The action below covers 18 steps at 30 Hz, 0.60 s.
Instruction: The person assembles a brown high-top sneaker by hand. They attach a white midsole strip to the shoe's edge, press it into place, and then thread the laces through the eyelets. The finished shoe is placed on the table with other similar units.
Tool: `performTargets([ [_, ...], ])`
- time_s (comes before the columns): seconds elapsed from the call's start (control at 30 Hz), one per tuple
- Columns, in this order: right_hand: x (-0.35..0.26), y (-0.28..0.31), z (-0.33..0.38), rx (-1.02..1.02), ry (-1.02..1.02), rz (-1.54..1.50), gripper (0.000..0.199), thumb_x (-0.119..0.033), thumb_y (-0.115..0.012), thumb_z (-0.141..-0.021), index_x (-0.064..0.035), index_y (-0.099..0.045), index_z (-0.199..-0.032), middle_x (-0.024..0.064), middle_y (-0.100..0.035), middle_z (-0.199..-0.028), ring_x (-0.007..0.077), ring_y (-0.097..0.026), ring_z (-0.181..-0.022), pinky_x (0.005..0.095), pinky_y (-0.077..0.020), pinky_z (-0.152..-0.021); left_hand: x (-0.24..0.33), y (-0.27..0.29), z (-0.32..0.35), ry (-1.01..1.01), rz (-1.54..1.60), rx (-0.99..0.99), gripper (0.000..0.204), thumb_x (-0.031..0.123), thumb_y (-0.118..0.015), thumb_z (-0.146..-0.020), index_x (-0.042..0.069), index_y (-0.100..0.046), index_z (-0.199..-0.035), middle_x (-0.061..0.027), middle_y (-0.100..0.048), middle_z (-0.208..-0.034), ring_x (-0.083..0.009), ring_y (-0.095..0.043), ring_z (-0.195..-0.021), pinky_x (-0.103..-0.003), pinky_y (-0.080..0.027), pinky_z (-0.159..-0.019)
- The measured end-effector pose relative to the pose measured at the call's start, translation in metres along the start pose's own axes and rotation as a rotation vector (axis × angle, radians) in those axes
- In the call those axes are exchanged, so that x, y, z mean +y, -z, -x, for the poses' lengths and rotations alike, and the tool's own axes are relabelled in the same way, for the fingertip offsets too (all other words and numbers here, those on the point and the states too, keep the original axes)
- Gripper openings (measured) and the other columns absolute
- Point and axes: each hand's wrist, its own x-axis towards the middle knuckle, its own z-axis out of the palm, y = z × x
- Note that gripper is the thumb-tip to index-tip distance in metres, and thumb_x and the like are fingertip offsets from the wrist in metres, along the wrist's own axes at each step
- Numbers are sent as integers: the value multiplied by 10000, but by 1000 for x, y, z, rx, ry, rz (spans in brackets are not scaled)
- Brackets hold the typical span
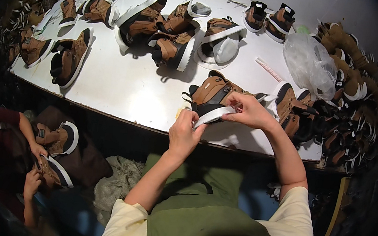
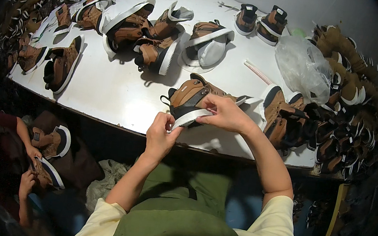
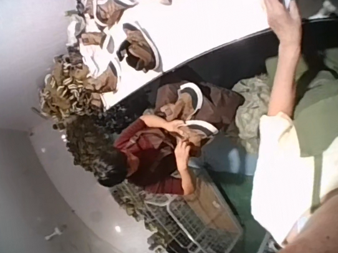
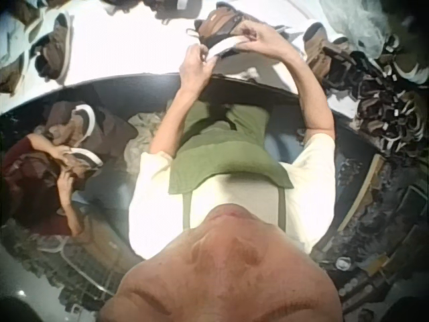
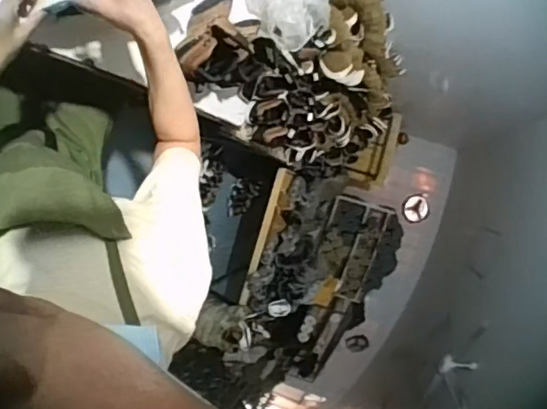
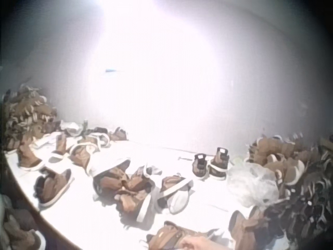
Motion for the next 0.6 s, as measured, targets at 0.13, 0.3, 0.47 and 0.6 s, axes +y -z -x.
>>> performTargets([
  [0.13,-15,-8,-1,33,-4,150,383,-200,-830,-701,-4,-560,-889,77,-588,-764,160,-530,-693,296,-447,-628,0,-1,-3,17,48,1,285,27,-760,-710,15,-517,-859,-91,-506,-766,-195,-498,-601,-313,-439,-554],
  [0.3,-24,-18,-5,83,-29,180,429,-287,-834,-667,2,-564,-831,127,-599,-751,270,-589,-697,358,-454,-637,-1,3,-3,64,71,-27,282,22,-763,-704,12,-529,-861,-90,-519,-758,-187,-498,-585,-307,-439,-554],
  [0.47,-18,-15,-11,-87,-86,278,397,-266,-832,-692,-7,-560,-822,94,-570,-750,203,-549,-670,337,-439,-612,-5,5,-1,90,105,-89,277,24,-775,-688,15,-544,-841,-86,-522,-741,-182,-507,-591,-305,-442,-559],
  [0.6,-11,-15,-6,-61,226,439,338,-229,-803,-707,-22,-550,-792,103,-558,-725,296,-573,-699,376,-443,-604,-2,2,3,17,80,-59,281,30,-777,-682,23,-550,-848,-86,-529,-745,-205,-528,-609,-316,-453,-571],
])
